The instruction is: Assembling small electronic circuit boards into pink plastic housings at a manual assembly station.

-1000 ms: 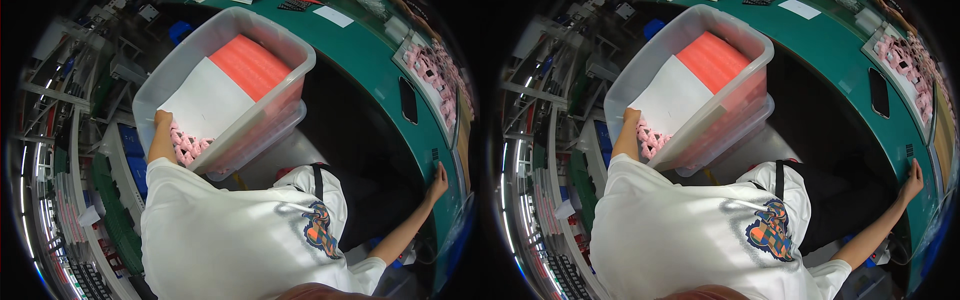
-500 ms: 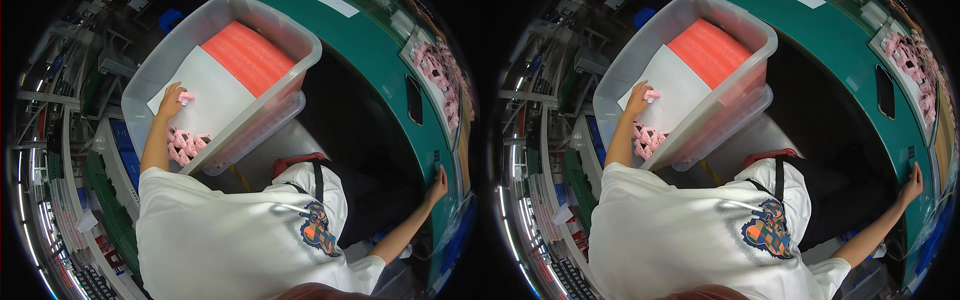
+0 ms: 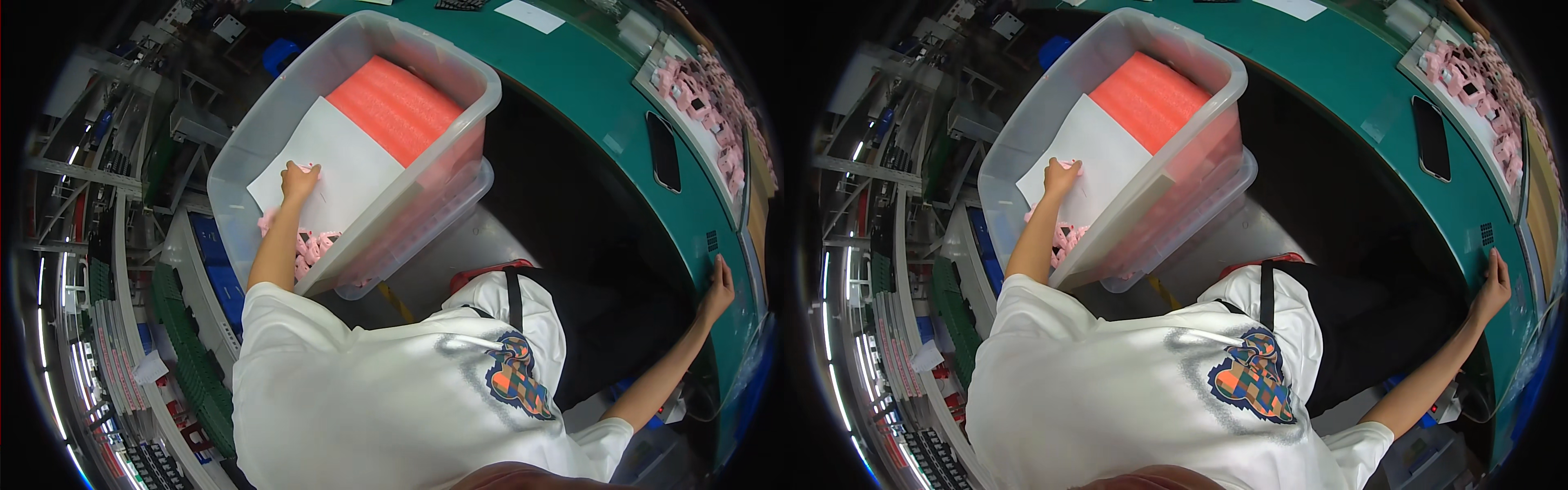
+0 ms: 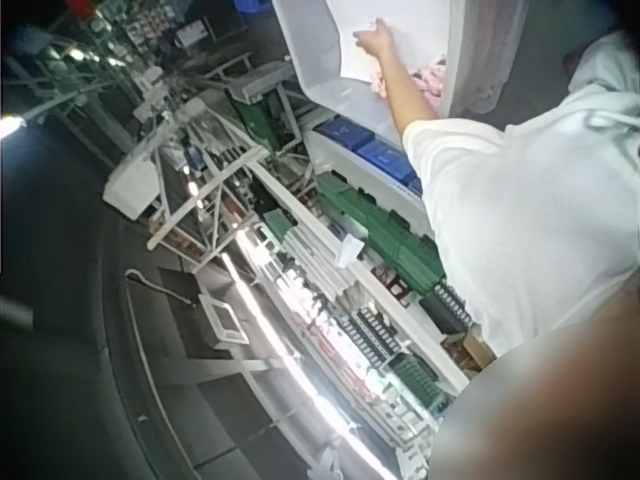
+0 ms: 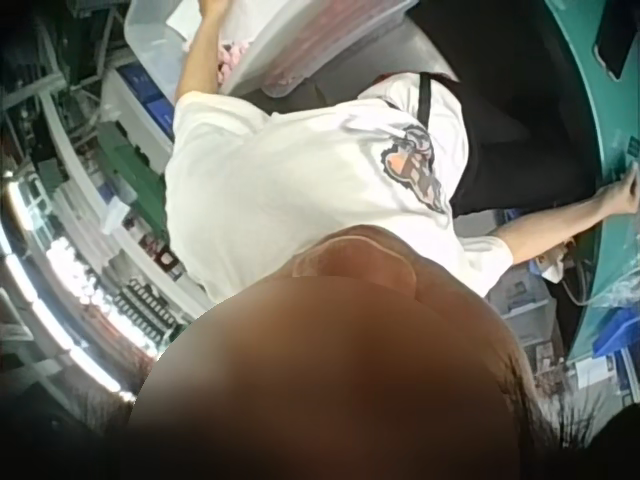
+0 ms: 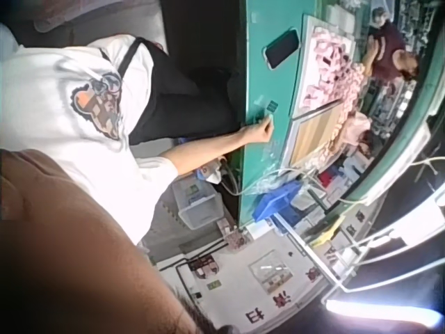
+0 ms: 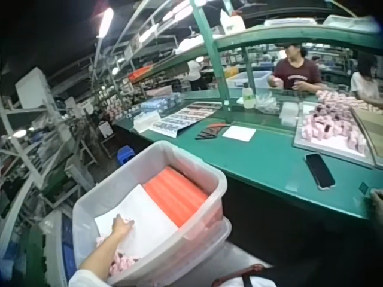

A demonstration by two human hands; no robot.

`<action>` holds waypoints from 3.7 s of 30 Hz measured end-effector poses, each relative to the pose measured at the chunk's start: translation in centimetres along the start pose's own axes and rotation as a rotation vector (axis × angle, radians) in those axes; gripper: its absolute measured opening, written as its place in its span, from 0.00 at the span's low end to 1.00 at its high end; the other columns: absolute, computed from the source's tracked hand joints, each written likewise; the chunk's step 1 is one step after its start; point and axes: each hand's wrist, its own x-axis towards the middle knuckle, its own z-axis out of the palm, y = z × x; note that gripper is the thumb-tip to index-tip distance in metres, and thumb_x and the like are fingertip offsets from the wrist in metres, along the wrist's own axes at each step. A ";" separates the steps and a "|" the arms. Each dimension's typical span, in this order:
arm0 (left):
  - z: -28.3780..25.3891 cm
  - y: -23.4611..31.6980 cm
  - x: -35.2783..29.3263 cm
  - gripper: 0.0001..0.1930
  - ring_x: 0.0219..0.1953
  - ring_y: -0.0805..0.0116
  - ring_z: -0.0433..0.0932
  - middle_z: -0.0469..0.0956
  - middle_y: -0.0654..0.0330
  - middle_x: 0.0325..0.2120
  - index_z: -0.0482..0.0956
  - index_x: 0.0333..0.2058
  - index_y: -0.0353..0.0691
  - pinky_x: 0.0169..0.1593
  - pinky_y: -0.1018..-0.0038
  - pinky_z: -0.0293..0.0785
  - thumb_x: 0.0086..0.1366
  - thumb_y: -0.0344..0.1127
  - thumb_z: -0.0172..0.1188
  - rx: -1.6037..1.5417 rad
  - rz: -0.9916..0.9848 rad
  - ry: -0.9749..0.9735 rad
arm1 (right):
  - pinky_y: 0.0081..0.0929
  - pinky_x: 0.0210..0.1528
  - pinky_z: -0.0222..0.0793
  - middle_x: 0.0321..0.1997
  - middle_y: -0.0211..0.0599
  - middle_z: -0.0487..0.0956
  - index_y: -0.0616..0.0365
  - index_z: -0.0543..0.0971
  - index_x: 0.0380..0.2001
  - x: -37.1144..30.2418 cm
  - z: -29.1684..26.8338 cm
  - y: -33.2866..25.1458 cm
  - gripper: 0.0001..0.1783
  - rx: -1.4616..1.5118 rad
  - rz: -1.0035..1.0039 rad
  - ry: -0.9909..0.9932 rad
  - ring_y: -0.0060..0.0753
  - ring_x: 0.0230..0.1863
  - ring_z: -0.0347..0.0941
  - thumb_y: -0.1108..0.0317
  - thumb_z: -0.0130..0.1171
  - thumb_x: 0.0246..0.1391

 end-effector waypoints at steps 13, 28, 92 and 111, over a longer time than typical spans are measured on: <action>-5.7 22.6 -9.5 0.20 0.49 0.68 0.75 0.75 0.52 0.52 0.72 0.59 0.36 0.52 0.72 0.73 0.72 0.34 0.52 -1.482 0.588 -0.610 | 0.17 0.40 0.61 0.32 0.25 0.80 0.61 0.85 0.31 -6.5 1.7 -6.7 0.04 0.299 -0.109 0.117 0.19 0.32 0.66 0.72 0.64 0.56; 17.4 47.0 -59.5 0.18 0.41 0.66 0.79 0.77 0.56 0.42 0.73 0.51 0.40 0.42 0.73 0.80 0.63 0.24 0.61 -0.315 0.862 -2.171 | 0.15 0.32 0.62 0.31 0.31 0.76 0.66 0.87 0.33 -40.3 -1.8 -0.9 0.05 0.349 0.443 0.826 0.20 0.29 0.66 0.82 0.64 0.53; 7.4 40.3 -57.1 0.21 0.33 0.69 0.76 0.79 0.53 0.38 0.71 0.57 0.31 0.38 0.77 0.73 0.65 0.26 0.52 -0.383 1.519 -2.244 | 0.23 0.27 0.58 0.27 0.28 0.73 0.61 0.81 0.26 -28.9 -6.8 -19.7 0.05 -0.980 -0.234 0.242 0.26 0.23 0.59 0.80 0.68 0.44; 8.8 40.1 -58.1 0.17 0.32 0.69 0.77 0.81 0.52 0.34 0.78 0.49 0.29 0.37 0.77 0.74 0.62 0.28 0.53 -0.467 1.421 -2.233 | 0.21 0.28 0.59 0.28 0.26 0.74 0.61 0.84 0.30 -28.7 -6.9 -19.7 0.07 -0.899 -0.149 0.237 0.25 0.23 0.61 0.77 0.69 0.44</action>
